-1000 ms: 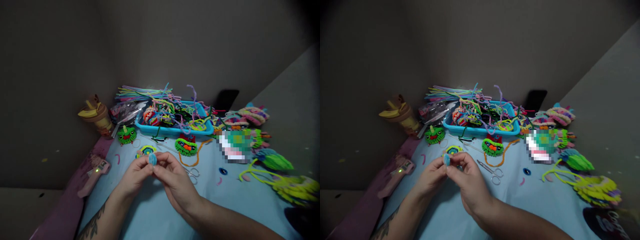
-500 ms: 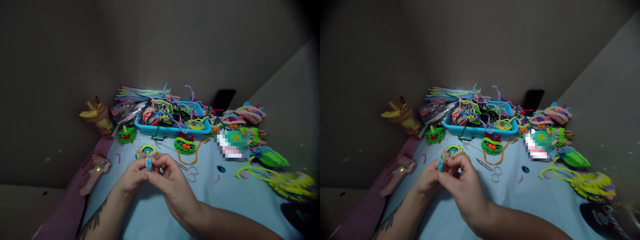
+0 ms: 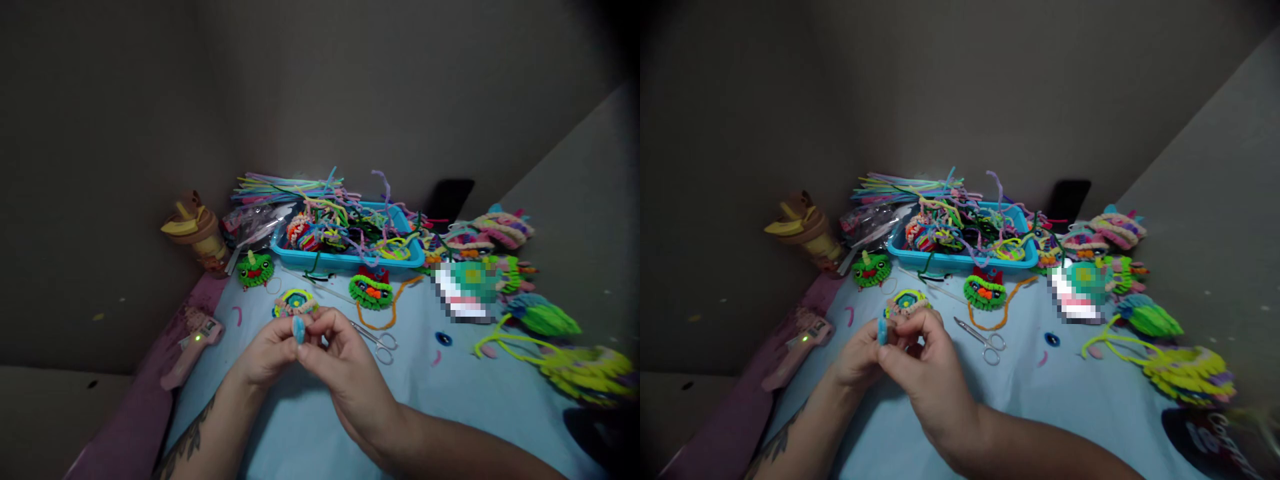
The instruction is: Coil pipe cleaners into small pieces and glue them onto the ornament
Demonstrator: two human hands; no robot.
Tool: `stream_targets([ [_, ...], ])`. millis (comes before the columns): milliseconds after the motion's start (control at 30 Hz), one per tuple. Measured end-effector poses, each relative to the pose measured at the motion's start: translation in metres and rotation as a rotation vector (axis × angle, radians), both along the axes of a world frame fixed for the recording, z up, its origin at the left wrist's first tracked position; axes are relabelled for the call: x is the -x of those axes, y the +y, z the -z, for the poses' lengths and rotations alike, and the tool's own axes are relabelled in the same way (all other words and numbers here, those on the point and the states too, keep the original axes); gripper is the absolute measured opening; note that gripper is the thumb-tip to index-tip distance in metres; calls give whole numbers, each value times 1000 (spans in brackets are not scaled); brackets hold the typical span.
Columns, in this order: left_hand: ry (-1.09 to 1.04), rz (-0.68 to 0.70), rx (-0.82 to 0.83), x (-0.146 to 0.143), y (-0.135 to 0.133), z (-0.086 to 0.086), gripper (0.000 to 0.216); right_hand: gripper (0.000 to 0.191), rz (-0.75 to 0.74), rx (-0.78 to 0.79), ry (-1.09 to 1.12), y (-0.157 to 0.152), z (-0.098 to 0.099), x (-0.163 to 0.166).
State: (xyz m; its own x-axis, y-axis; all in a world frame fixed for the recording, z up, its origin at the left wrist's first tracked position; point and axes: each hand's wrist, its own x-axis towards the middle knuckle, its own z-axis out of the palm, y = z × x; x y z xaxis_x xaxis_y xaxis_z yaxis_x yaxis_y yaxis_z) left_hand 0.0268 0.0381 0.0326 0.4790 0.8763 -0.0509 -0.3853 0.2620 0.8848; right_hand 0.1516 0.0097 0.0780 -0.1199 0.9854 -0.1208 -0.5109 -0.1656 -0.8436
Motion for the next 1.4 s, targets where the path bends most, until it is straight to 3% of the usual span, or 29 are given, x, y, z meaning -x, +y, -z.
stream_targets([
  [433,31,-248,-26,-5,-2,6,32,22,3,13,-78,11,-1,-5],
  [700,16,-275,-61,-8,1,9,22,32,-68,76,-111,22,3,-11],
  [1033,0,-313,-67,-12,1,9,24,29,-82,33,-178,31,10,-13],
  [1400,-56,-326,24,-14,1,2,23,31,-108,17,-156,33,12,-15],
])
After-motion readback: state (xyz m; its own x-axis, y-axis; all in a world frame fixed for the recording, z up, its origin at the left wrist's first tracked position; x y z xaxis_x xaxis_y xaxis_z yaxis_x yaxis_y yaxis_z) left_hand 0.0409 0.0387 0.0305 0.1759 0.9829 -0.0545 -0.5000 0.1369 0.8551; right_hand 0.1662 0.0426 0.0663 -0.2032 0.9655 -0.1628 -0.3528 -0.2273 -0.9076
